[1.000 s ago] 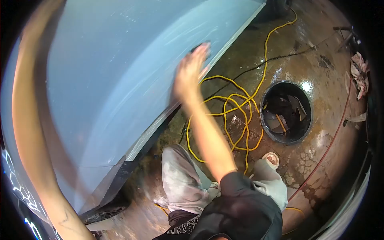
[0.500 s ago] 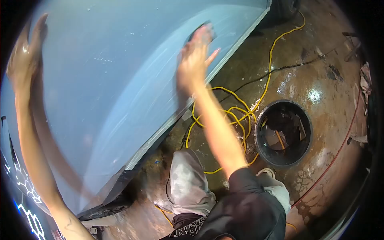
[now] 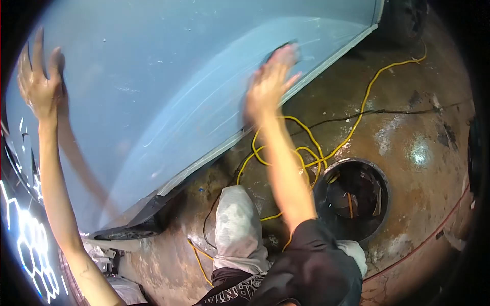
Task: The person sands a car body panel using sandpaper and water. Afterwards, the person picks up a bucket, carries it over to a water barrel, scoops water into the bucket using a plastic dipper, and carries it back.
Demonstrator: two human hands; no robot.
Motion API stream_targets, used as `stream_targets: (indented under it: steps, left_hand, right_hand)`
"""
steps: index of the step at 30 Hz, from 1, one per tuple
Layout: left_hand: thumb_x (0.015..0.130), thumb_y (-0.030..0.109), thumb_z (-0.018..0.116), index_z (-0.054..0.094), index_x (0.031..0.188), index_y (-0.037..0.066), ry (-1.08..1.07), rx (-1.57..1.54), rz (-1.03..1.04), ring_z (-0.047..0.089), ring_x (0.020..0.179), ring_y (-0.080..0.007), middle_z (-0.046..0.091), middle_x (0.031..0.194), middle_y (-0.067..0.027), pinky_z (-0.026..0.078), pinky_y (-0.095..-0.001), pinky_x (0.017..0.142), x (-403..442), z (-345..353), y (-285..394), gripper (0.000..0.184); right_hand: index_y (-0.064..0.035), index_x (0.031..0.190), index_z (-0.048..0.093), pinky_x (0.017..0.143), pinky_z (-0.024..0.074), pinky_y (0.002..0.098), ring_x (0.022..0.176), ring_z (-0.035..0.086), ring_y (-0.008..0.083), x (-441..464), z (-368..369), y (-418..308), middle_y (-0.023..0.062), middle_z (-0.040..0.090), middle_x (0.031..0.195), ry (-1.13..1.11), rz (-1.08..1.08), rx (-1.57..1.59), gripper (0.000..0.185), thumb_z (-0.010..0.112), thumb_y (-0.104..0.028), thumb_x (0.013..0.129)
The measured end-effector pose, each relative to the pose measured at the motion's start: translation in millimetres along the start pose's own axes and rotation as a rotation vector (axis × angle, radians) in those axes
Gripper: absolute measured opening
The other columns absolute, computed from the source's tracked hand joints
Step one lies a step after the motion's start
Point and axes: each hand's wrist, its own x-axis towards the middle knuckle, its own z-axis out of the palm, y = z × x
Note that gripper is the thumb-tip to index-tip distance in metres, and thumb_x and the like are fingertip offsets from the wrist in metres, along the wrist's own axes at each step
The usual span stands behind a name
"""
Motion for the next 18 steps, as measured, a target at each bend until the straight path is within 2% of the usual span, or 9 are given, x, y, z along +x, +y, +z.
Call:
stream_targets:
  steps: [2,6,8,9,10,12,15,17,18]
  left_hand:
    - [0.096,0.058,0.049,0.047,0.145,0.037,0.013,-0.028,0.004,0.051,0.129,-0.0329,0.057,0.138,-0.0104,0.037,-0.0463,0.110,0.7,4.4,0.1,0.053]
    - [0.093,0.052,0.056,0.051,0.143,0.032,-0.115,0.018,-0.091,0.047,0.133,-0.0320,0.052,0.143,-0.0125,0.033,-0.0491,0.111,-9.8,2.4,-11.0,0.054]
    - [0.093,0.069,0.039,0.044,0.148,0.009,-0.131,-0.074,-0.063,0.037,0.136,-0.0521,0.032,0.149,-0.0363,0.035,-0.0649,0.105,6.2,-4.9,4.7,0.082]
    - [0.093,0.069,0.039,0.044,0.148,0.009,-0.137,-0.068,-0.072,0.037,0.136,-0.0521,0.032,0.149,-0.0363,0.035,-0.0649,0.105,5.8,-5.0,3.3,0.082]
    - [0.092,0.070,0.039,0.045,0.148,0.011,-0.142,-0.073,-0.081,0.038,0.135,-0.0519,0.033,0.149,-0.0362,0.036,-0.0649,0.103,3.6,-4.1,3.4,0.082]
    - [0.091,0.071,0.040,0.045,0.148,0.013,-0.132,-0.082,-0.100,0.039,0.135,-0.0518,0.034,0.149,-0.0362,0.036,-0.0649,0.102,3.9,-2.8,3.8,0.082]
    - [0.092,0.070,0.039,0.039,0.152,0.015,-0.162,-0.079,-0.108,0.039,0.135,-0.0510,0.030,0.151,-0.0353,0.037,-0.0644,0.103,3.9,-7.0,11.9,0.082]
    - [0.098,0.049,0.049,0.050,0.143,0.025,-0.145,-0.204,-0.346,0.031,0.145,-0.0330,0.039,0.154,-0.0139,0.022,-0.0552,0.119,3.9,-23.3,35.4,0.051]
    - [0.098,0.049,0.049,0.050,0.143,0.025,-0.152,-0.206,-0.358,0.031,0.145,-0.0330,0.039,0.154,-0.0139,0.022,-0.0552,0.119,1.9,-20.4,33.5,0.051]
  right_hand:
    - [0.0045,0.153,0.019,0.119,-0.0003,0.0600,0.152,0.004,0.0366,92.9,-35.0,61.8,0.0246,0.010,0.162,0.470,0.027,0.430,0.064,0.026,-0.038,0.106]
    - [0.0001,0.156,0.003,0.117,-0.0065,0.0592,0.152,-0.007,0.0352,35.1,-21.1,19.3,0.0194,-0.005,0.164,0.324,0.179,0.488,0.070,0.032,-0.037,0.105]
    - [-0.0016,0.157,-0.004,0.116,-0.0108,0.0610,0.150,-0.012,0.0391,-74.0,31.2,-38.0,0.0214,-0.008,0.164,0.158,-0.005,0.371,0.075,0.038,-0.030,0.101]
    - [-0.0036,0.157,-0.001,0.115,-0.0088,0.0646,0.150,-0.010,0.0415,-134.4,48.8,-70.9,0.0231,-0.007,0.163,0.034,-0.126,0.420,0.081,0.046,-0.027,0.096]
    - [-0.0043,0.158,0.010,0.115,-0.0032,0.0674,0.152,-0.006,0.0387,-194.1,57.8,-90.4,0.0195,0.000,0.165,-0.338,-0.407,0.150,0.087,0.056,-0.023,0.087]
    - [-0.0093,0.142,0.049,0.116,0.0163,0.0651,0.146,0.032,0.0249,-271.4,62.8,-120.8,0.0112,0.044,0.151,-0.717,-0.831,0.455,0.061,0.061,-0.012,0.082]
    - [-0.0089,0.126,0.064,0.104,0.0468,0.0397,0.121,0.060,0.0257,-270.7,43.5,-132.2,0.0139,0.059,0.135,-0.983,-0.222,0.819,0.054,0.055,0.005,0.075]
    - [-0.0068,0.133,0.060,0.099,0.0493,0.0348,0.120,0.062,0.0269,-219.1,25.2,-113.5,0.0177,0.054,0.142,-0.636,-0.065,1.011,0.059,0.048,0.011,0.078]
    - [-0.0155,0.140,0.054,0.095,0.0515,0.0365,0.112,0.066,0.0311,-187.6,11.6,-106.7,0.0160,0.048,0.146,-0.448,0.040,1.017,0.057,0.052,0.000,0.085]
